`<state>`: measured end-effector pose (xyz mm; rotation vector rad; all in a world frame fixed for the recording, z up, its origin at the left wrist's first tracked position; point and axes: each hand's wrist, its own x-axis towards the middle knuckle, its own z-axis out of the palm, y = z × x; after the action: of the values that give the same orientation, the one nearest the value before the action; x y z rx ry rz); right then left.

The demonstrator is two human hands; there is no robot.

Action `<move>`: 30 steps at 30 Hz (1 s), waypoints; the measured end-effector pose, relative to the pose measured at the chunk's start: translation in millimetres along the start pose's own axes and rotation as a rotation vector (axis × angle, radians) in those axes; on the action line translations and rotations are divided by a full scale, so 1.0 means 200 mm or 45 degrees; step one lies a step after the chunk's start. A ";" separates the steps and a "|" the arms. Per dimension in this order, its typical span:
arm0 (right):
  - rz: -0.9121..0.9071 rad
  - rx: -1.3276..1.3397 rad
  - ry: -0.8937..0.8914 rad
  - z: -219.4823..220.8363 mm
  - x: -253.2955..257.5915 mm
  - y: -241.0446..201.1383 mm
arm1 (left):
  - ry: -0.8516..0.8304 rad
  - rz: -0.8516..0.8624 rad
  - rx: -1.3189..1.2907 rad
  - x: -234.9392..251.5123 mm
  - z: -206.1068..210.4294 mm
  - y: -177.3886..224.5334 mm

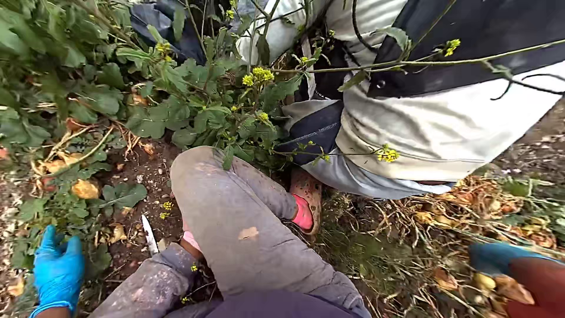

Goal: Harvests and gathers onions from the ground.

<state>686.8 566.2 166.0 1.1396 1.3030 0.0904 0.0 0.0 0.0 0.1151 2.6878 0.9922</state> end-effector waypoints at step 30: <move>-1.302 0.589 1.286 -2.63 -1.35 -3.51 | -0.395 -0.140 -0.530 0.25 0.45 0.08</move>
<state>-182.7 367.5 -48.1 0.6325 2.7869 -0.4730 -22.0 77.7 -66.1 0.0324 2.1404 1.3485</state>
